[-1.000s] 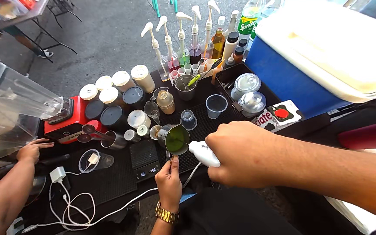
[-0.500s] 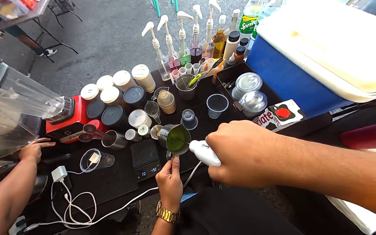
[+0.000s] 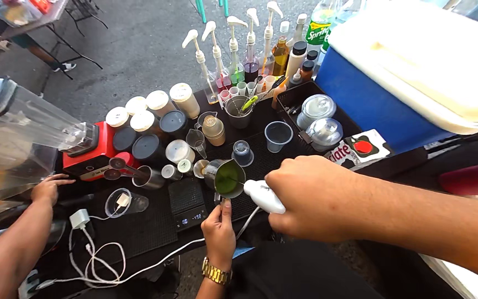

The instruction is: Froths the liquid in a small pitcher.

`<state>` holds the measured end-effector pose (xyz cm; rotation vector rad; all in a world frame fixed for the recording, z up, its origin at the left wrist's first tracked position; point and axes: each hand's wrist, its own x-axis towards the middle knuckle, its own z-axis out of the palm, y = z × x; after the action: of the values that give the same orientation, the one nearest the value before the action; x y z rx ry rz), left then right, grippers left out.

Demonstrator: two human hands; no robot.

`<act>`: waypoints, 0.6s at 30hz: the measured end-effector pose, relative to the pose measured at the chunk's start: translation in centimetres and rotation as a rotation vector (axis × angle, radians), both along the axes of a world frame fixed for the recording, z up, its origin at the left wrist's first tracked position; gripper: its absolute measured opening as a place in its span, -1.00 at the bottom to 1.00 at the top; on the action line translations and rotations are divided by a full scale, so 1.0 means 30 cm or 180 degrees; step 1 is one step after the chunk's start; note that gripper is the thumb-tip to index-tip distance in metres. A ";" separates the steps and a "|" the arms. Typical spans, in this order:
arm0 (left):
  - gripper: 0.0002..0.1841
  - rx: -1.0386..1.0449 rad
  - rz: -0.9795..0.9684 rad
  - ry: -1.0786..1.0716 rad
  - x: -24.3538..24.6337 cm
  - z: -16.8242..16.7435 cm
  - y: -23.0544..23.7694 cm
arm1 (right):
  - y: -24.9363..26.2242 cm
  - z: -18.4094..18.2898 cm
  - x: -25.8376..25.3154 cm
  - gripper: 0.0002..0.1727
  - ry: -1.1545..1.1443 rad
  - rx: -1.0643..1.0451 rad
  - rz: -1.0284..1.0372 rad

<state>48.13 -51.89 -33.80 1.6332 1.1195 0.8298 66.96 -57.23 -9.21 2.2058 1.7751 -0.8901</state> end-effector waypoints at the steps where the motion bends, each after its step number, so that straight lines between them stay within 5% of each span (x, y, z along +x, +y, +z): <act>1: -0.70 -0.0006 -0.0007 0.0006 0.001 0.005 -0.001 | -0.005 -0.009 0.004 -0.71 -0.0005 0.0092 0.0026; 18: -0.64 0.0030 0.0079 0.0044 0.019 0.016 0.000 | 0.012 -0.059 0.030 -0.49 -0.0309 -0.0147 0.0270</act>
<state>48.71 -51.88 -33.32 1.6380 1.1491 0.8419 67.85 -56.88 -10.99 2.0915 1.7708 -0.7841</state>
